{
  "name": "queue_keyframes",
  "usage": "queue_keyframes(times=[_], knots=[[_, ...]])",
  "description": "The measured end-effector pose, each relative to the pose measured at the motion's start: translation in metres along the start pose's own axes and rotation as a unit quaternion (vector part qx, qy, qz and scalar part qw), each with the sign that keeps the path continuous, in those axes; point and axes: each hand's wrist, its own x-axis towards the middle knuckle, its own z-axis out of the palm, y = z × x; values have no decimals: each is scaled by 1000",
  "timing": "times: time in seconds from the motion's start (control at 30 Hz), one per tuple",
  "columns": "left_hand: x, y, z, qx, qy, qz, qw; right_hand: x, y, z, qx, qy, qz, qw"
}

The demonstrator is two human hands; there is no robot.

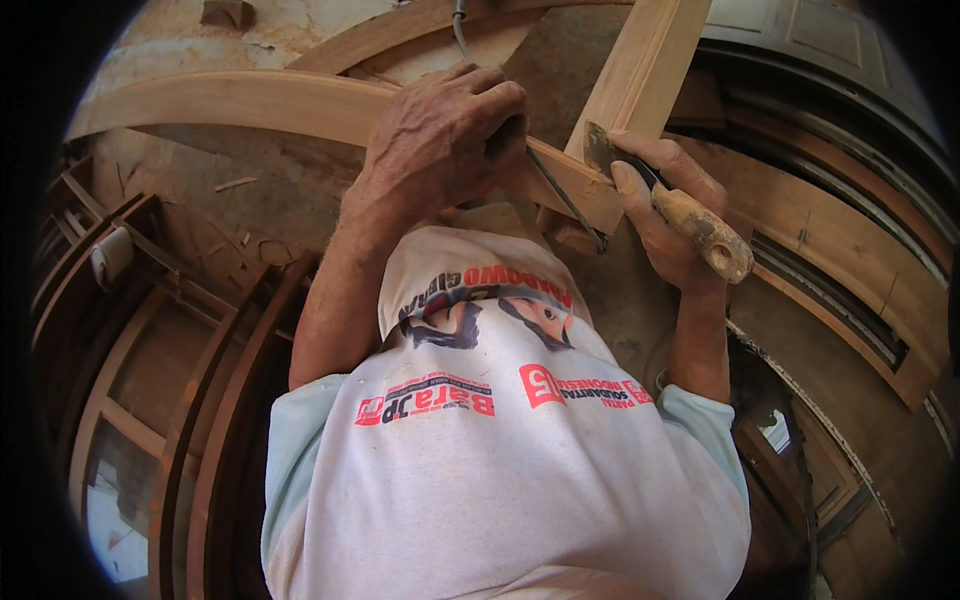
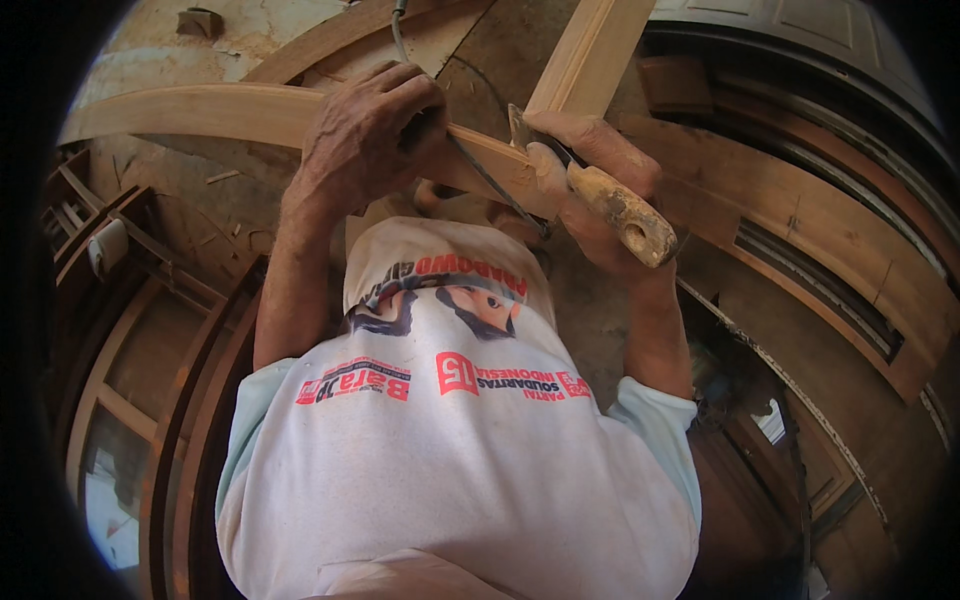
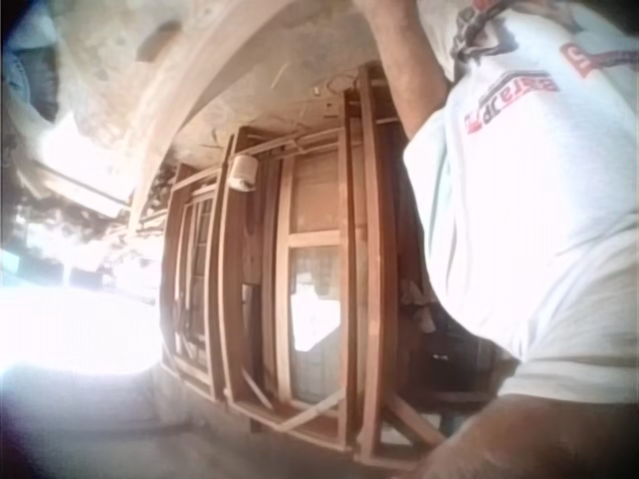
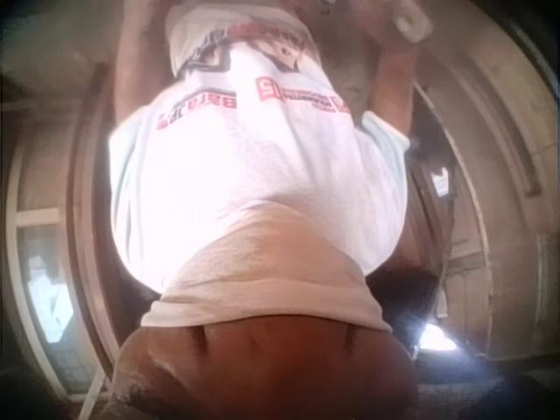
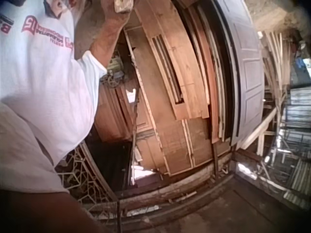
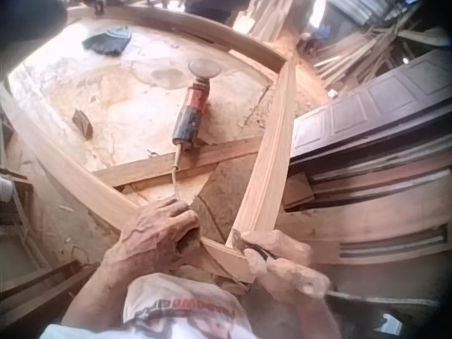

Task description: The person assembles a wooden frame by fitting pieces together on a workbench. They use a chisel to carve and adjust the joints for a precise fit, then smooth the edges with sandpaper. The person also uses a power sander to finish the surface of the frame.

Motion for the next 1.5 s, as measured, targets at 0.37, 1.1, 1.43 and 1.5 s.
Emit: queue_keyframes(times=[0.37,1.1,1.43,1.5], knots=[[2,2,-1,-4,-7,1,1000,-4,7,-9,-50,-26,-50,997],[4,-3,-5,-28,6,6,1000,-4,14,4,-125,-5,-133,983],[5,-3,-6,-30,-3,-3,1000,-4,11,-9,-75,23,-86,993],[6,-4,-6,-21,-11,-4,1000,-4,17,-5,-79,20,-105,991]])
